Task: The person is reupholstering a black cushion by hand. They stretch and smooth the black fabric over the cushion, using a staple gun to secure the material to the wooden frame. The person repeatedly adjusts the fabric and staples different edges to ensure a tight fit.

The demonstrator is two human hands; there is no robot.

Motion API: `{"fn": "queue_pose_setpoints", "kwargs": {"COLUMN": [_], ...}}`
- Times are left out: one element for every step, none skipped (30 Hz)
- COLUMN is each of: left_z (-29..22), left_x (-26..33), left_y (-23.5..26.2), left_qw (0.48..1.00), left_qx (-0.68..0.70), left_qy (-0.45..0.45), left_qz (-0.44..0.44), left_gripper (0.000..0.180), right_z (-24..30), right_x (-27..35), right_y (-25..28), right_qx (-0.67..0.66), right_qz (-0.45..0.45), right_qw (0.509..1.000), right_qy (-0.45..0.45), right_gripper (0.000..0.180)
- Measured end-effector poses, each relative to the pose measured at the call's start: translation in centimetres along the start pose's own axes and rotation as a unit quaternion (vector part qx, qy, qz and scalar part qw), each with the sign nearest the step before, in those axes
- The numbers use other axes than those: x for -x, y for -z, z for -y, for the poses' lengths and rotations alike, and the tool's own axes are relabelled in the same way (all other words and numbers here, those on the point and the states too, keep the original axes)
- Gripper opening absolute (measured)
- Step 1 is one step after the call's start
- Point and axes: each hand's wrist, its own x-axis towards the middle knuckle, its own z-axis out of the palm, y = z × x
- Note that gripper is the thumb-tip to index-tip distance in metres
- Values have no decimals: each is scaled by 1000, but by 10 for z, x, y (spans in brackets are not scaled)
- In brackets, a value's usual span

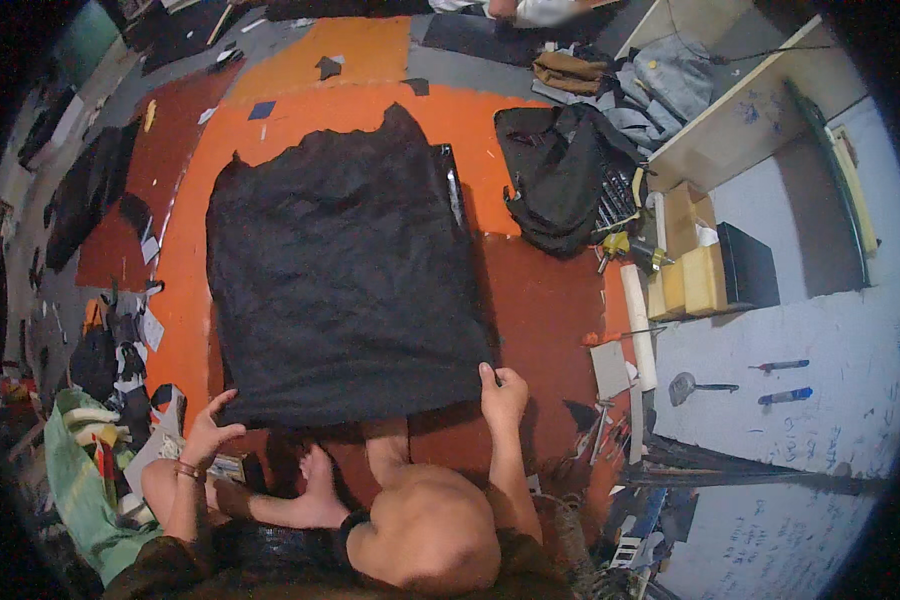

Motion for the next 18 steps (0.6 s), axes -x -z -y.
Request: {"fn": "queue_pose_setpoints", "kwargs": {"left_z": [12, 32, 49, 67, 75, 79, 82, 68, 76, 87, 93, 99, 105, 109, 114, 120, 124, 118], "left_x": [0, -4, -4, -3, -7, -8, -7, -8, -7, -9, -7, -6, -4, -2, 2, 5, 5, 7], "left_y": [8, 24, 29, 27, 23, 19, 17, 6, 9, 11, 10, 8, 7, 6, 6, 4, 2, 2], "left_qw": [997, 989, 976, 979, 978, 977, 976, 969, 975, 979, 981, 985, 987, 989, 989, 989, 990, 989], "left_qx": [56, 111, 168, 158, 158, 160, 162, 186, 157, 128, 101, 80, 59, 38, 28, 17, 9, -29], "left_qy": [49, 96, 141, 116, 116, 114, 113, 111, 109, 107, 107, 103, 99, 96, 92, 89, 84, 102], "left_qz": [5, 8, 7, -60, -69, -83, -97, -116, -117, -118, -123, -117, -111, -108, -110, -114, -114, -107], "left_gripper": [46, 43, 41, 29, 26, 23, 21, 17, 19, 21, 23, 24, 25, 26, 27, 28, 29, 36], "right_z": [-3, -3, 0, 3, 2, -1, -4, -10, -18, -25, -31, -36, -42, -46, -43, -40, -37, -30], "right_x": [5, 8, 9, 9, 11, 10, 9, 7, 5, 4, 3, 3, 3, 4, 6, 8, 8, 8], "right_y": [2, 2, 0, -1, 3, 5, 7, 9, 10, 11, 11, 16, 21, 22, 22, 23, 26, 29], "right_qx": [12, 22, 15, 8, 1, 19, 38, 57, 61, 66, 72, 99, 125, 150, 127, 105, 84, 110], "right_qz": [-2, -3, 7, 18, 18, 29, 40, 49, 60, 71, 86, 89, 92, 97, 105, 113, 117, 134], "right_qw": [1000, 1000, 1000, 1000, 1000, 999, 998, 997, 996, 995, 994, 991, 987, 982, 986, 988, 989, 984], "right_qy": [4, 10, 8, 5, -5, 5, 15, 23, 9, -5, -18, 6, 30, 55, 29, 2, -24, -31], "right_gripper": [34, 34, 33, 32, 31, 30, 29, 28, 28, 27, 27, 28, 30, 32, 33, 34, 35, 35]}}
